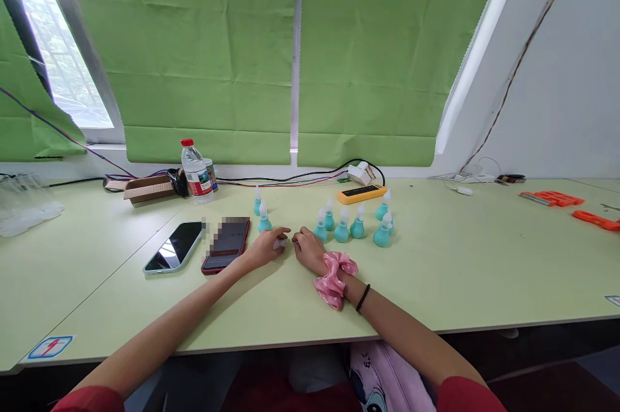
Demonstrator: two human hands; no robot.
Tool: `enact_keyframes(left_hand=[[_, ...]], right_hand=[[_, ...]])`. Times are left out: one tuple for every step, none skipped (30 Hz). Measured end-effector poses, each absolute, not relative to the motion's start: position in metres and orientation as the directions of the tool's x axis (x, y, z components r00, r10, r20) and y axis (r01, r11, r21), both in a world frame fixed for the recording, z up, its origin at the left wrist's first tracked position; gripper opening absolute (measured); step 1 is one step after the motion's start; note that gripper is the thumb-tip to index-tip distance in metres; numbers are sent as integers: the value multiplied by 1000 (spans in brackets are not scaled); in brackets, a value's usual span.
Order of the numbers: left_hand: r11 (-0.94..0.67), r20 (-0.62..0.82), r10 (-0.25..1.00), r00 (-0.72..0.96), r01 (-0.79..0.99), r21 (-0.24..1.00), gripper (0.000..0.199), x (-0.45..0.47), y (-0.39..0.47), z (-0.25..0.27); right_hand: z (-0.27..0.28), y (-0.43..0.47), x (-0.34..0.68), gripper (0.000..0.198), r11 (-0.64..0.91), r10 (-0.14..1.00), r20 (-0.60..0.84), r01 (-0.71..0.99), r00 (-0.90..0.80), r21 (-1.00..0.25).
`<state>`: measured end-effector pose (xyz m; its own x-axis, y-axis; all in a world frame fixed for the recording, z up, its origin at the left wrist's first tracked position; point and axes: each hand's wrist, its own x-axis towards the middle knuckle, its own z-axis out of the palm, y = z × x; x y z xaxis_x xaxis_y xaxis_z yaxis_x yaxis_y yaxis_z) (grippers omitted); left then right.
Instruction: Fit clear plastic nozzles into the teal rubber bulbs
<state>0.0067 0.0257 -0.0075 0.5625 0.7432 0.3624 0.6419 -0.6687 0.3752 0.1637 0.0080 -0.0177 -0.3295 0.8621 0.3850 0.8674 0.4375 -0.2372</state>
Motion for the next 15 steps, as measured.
enact_keyframes(left_hand=[[-663, 360, 749, 557, 651, 370, 51, 7, 25, -7], [-655, 357, 755, 550, 668, 354, 50, 6, 24, -6], [-646, 355, 761, 543, 689, 330, 48, 6, 22, -5], [-634, 357, 767, 532, 712, 301, 46, 6, 21, -4], [-622, 360, 773, 522, 734, 273, 43, 6, 20, -2], [-610, 362, 779, 511, 753, 248, 40, 5, 18, -1], [-597, 360, 786, 503, 769, 230, 37, 5, 17, 0], [-584, 353, 794, 494, 781, 221, 34, 5, 16, 2], [-572, 342, 804, 487, 790, 220, 32, 5, 16, 3], [-563, 329, 812, 482, 796, 224, 31, 5, 15, 3], [-558, 318, 818, 480, 797, 231, 30, 5, 15, 4], [-555, 311, 821, 479, 797, 238, 29, 5, 15, 4], [-554, 308, 822, 479, 796, 243, 29, 5, 15, 4], [-555, 309, 822, 479, 795, 244, 28, 5, 15, 4], [-557, 308, 821, 481, 794, 243, 28, 5, 15, 3]], right_hand=[[-18, 8, 164, 20, 441, 861, 388, 862, -329, -248], [-18, 8, 164, 19, 441, 862, 389, 859, -326, -259], [-18, 8, 165, 19, 440, 864, 388, 858, -322, -267], [-17, 7, 164, 19, 436, 866, 386, 858, -317, -271], [-16, 6, 164, 19, 430, 869, 384, 861, -312, -273], [-15, 4, 164, 19, 425, 872, 380, 863, -308, -274], [-14, 3, 163, 19, 422, 874, 377, 864, -307, -275], [-13, 2, 163, 18, 424, 875, 373, 862, -310, -277], [-12, 1, 163, 17, 426, 875, 370, 860, -313, -282], [-11, 0, 162, 16, 430, 875, 368, 856, -315, -288], [-10, -1, 162, 15, 433, 874, 369, 852, -316, -295], [-9, -1, 162, 14, 436, 873, 373, 847, -315, -304], [-8, -1, 162, 13, 439, 871, 378, 841, -314, -314], [-7, -1, 162, 12, 443, 869, 384, 835, -311, -327], [-7, -1, 163, 11, 448, 867, 393, 826, -307, -343]])
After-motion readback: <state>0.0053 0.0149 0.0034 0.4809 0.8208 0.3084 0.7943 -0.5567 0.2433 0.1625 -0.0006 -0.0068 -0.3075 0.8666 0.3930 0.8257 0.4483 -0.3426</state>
